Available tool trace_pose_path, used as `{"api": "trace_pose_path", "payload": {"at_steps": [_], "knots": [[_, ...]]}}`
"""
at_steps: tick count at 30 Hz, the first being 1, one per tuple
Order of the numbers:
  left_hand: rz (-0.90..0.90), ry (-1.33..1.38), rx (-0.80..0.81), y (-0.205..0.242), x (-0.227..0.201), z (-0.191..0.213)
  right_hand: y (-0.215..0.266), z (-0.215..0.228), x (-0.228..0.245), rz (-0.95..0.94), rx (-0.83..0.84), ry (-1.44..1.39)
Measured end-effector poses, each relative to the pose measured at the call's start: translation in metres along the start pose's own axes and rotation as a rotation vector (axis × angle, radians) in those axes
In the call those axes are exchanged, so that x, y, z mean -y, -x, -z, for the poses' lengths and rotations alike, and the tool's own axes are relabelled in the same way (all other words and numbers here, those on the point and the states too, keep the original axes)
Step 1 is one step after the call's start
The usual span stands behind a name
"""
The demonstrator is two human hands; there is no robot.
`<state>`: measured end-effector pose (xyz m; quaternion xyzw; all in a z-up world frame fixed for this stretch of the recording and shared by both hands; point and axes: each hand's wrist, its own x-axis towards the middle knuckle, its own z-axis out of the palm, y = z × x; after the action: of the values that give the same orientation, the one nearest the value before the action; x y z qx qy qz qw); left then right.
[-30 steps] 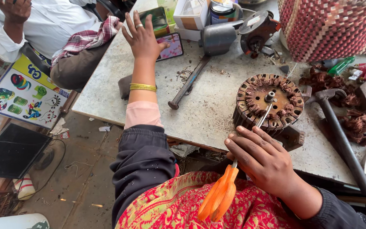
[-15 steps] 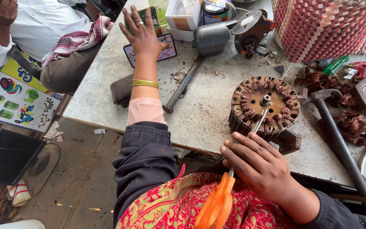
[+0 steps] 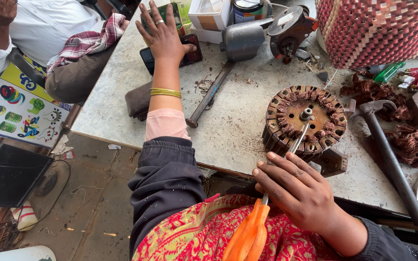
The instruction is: The person uses orange-handled scissors and a hammer to cut and tap copper windings on a motor stator. They repeatedly adjust the stator, cut protruding wires, and tap the windings into place while a smartphone video plays on the workbench.
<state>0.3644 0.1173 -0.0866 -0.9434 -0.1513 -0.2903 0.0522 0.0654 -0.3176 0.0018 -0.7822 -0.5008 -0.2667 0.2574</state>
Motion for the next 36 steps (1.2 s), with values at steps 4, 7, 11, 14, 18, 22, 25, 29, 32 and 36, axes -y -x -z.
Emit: {"api": "trace_pose_path", "payload": {"at_steps": [4, 7, 11, 14, 18, 22, 25, 29, 32, 36], "knots": [[0.026, 0.049, 0.048, 0.003, 0.004, 0.013, -0.001, 0.000, 0.001, -0.008, -0.004, 0.005], [0.059, 0.097, 0.052, 0.004, 0.014, 0.020, -0.001, 0.001, 0.001, -0.002, -0.003, -0.005], [0.113, 0.093, 0.025, 0.010, 0.048, 0.028, 0.000, 0.000, 0.001, -0.008, 0.007, -0.006], [0.175, 0.094, 0.075, 0.022, 0.069, 0.031, 0.001, -0.001, 0.002, -0.016, 0.001, -0.011], [0.174, 0.085, 0.119, 0.039, 0.081, 0.033, 0.002, -0.002, 0.003, -0.015, -0.001, -0.004], [0.176, 0.092, 0.169, 0.044, 0.077, 0.030, 0.001, -0.002, 0.004, -0.029, 0.005, -0.005], [0.164, 0.114, 0.127, 0.045, 0.068, 0.022, 0.002, -0.001, 0.004, -0.024, 0.002, -0.006], [0.168, 0.105, 0.072, 0.044, 0.063, 0.016, 0.002, -0.001, 0.004, -0.028, 0.011, 0.002], [0.148, 0.160, 0.004, 0.044, 0.064, 0.015, 0.002, -0.003, 0.005, -0.029, 0.000, 0.003], [0.084, 0.238, -0.185, 0.054, 0.070, 0.030, 0.003, -0.004, 0.006, -0.034, -0.012, 0.009]]}}
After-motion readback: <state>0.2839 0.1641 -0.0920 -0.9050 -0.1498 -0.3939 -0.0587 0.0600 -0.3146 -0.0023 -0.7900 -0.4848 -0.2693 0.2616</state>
